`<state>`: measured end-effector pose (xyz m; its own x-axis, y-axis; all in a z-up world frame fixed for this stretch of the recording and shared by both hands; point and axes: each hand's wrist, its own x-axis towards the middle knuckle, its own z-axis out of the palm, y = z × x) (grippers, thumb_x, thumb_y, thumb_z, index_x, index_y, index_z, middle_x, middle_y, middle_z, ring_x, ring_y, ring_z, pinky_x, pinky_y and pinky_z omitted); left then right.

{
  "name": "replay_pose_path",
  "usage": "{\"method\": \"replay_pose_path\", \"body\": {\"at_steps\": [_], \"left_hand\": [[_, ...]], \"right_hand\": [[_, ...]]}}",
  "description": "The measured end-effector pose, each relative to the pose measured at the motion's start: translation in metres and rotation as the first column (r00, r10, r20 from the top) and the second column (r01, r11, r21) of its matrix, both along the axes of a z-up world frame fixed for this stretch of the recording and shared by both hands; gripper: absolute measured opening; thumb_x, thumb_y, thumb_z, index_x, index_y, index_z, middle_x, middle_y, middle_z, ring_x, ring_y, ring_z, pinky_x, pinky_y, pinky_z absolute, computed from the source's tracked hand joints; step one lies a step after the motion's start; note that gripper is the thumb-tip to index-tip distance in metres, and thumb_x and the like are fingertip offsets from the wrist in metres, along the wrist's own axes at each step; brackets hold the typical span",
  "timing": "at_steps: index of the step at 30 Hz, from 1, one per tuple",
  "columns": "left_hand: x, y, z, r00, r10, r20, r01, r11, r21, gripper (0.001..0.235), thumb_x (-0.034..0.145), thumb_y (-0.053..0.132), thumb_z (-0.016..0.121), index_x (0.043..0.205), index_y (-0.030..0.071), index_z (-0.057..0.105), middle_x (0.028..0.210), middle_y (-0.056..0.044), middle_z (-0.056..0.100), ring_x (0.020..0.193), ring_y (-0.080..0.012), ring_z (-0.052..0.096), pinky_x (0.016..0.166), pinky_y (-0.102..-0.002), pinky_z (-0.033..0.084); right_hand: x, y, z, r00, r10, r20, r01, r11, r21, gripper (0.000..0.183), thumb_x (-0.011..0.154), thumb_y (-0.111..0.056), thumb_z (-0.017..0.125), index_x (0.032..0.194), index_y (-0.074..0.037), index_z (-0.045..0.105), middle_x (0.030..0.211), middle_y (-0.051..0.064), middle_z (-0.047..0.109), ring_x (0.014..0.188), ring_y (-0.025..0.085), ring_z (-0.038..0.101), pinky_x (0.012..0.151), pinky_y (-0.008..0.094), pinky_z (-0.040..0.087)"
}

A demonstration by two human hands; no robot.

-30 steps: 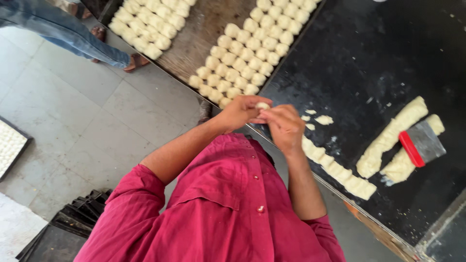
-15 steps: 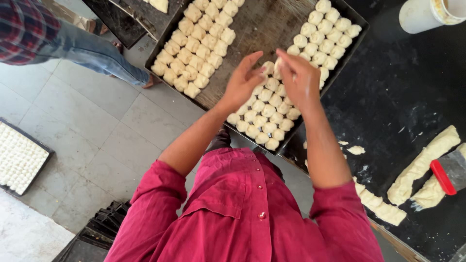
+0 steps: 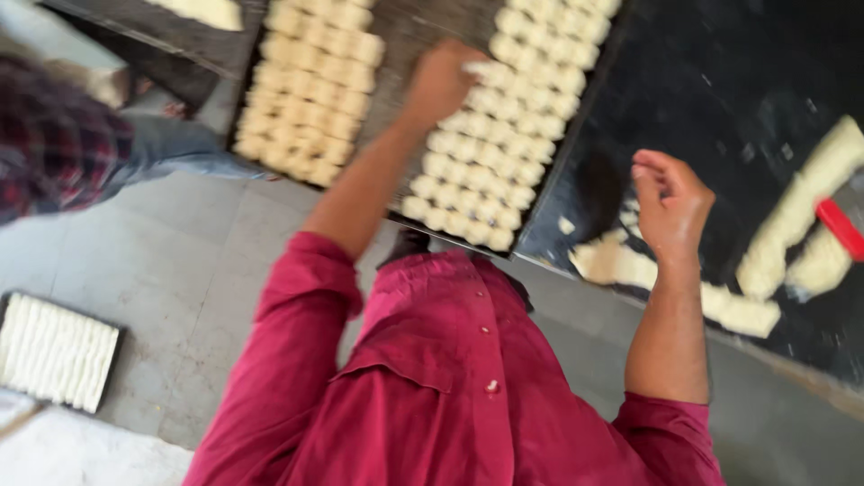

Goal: The person cuts strips of dough into small pieces using a bench scraper, then rolls each piece into a ball by hand. The finished dough balls are placed in neat rows on a metal tray.

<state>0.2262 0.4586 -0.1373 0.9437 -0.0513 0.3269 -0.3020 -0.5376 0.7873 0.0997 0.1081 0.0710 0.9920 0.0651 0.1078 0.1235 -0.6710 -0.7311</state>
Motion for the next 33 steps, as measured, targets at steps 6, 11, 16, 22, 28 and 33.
{"method": "replay_pose_path", "body": {"at_steps": [6, 11, 16, 22, 28, 33], "left_hand": [[-0.038, -0.017, 0.045, 0.978, -0.015, 0.206, -0.034, 0.972, 0.234, 0.065, 0.100, 0.026, 0.082, 0.152, 0.004, 0.049, 0.153, -0.026, 0.041, 0.137, -0.0492, 0.038, 0.113, -0.057, 0.034], [-0.130, -0.098, 0.132, 0.978, -0.204, 0.033, 0.204, 0.979, 0.007, 0.043, 0.101, 0.021, 0.077, 0.139, 0.013, 0.058, 0.155, -0.015, 0.050, 0.144, -0.0382, 0.044, 0.123, -0.049, 0.035], [-0.200, -0.162, 0.162, 0.901, -0.413, -0.133, 0.352, 0.875, -0.331, 0.033, 0.098, 0.020, 0.072, 0.129, 0.011, 0.064, 0.143, -0.013, 0.061, 0.130, -0.0278, 0.060, 0.107, -0.036, 0.049], [-0.230, -0.204, 0.134, 0.721, -0.605, -0.339, 0.254, 0.685, -0.683, 0.035, 0.109, 0.015, 0.057, 0.143, 0.004, 0.057, 0.139, -0.012, 0.066, 0.125, -0.0139, 0.060, 0.108, -0.031, 0.047], [-0.247, -0.223, 0.127, 0.840, -0.388, -0.380, 0.123, 0.817, -0.563, 0.033, 0.097, 0.008, 0.066, 0.128, -0.001, 0.070, 0.109, -0.010, 0.077, 0.092, -0.0090, 0.065, 0.080, -0.026, 0.055], [-0.232, -0.228, 0.130, 0.809, -0.387, -0.442, -0.159, 0.580, -0.799, 0.021, 0.097, 0.005, 0.065, 0.114, -0.003, 0.076, 0.104, -0.011, 0.077, 0.089, -0.0097, 0.070, 0.078, -0.025, 0.057]], "right_hand": [[-0.074, -0.066, -0.043, 0.958, 0.253, -0.133, -0.277, 0.938, -0.209, 0.039, 0.086, -0.005, 0.078, 0.124, -0.002, 0.072, 0.119, 0.019, 0.072, 0.107, 0.035, 0.070, 0.092, 0.041, 0.055], [-0.111, -0.036, -0.057, 0.947, 0.264, -0.184, -0.322, 0.804, -0.500, 0.047, 0.074, -0.022, 0.089, 0.117, -0.008, 0.076, 0.108, 0.009, 0.071, 0.108, 0.028, 0.061, 0.092, 0.046, 0.036], [-0.117, -0.055, -0.026, 0.946, 0.270, -0.178, -0.311, 0.911, -0.272, 0.022, 0.080, -0.021, 0.090, 0.096, -0.012, 0.077, 0.105, 0.007, 0.069, 0.105, 0.024, 0.064, 0.092, 0.042, 0.045], [-0.108, -0.065, -0.044, 0.796, 0.337, -0.503, 0.039, 0.800, 0.598, 0.027, 0.091, -0.005, 0.076, 0.117, 0.001, 0.069, 0.108, 0.010, 0.073, 0.093, 0.014, 0.071, 0.083, 0.028, 0.058], [-0.128, -0.063, -0.039, 0.984, 0.156, -0.089, -0.116, 0.930, 0.349, 0.028, 0.099, -0.001, 0.071, 0.127, 0.002, 0.070, 0.116, 0.012, 0.071, 0.099, 0.020, 0.077, 0.086, 0.029, 0.062], [-0.141, -0.038, -0.016, 0.918, 0.250, 0.308, -0.245, 0.968, -0.053, 0.040, 0.090, -0.001, 0.079, 0.128, 0.005, 0.067, 0.128, 0.020, 0.064, 0.117, 0.036, 0.064, 0.100, 0.039, 0.052]]}}
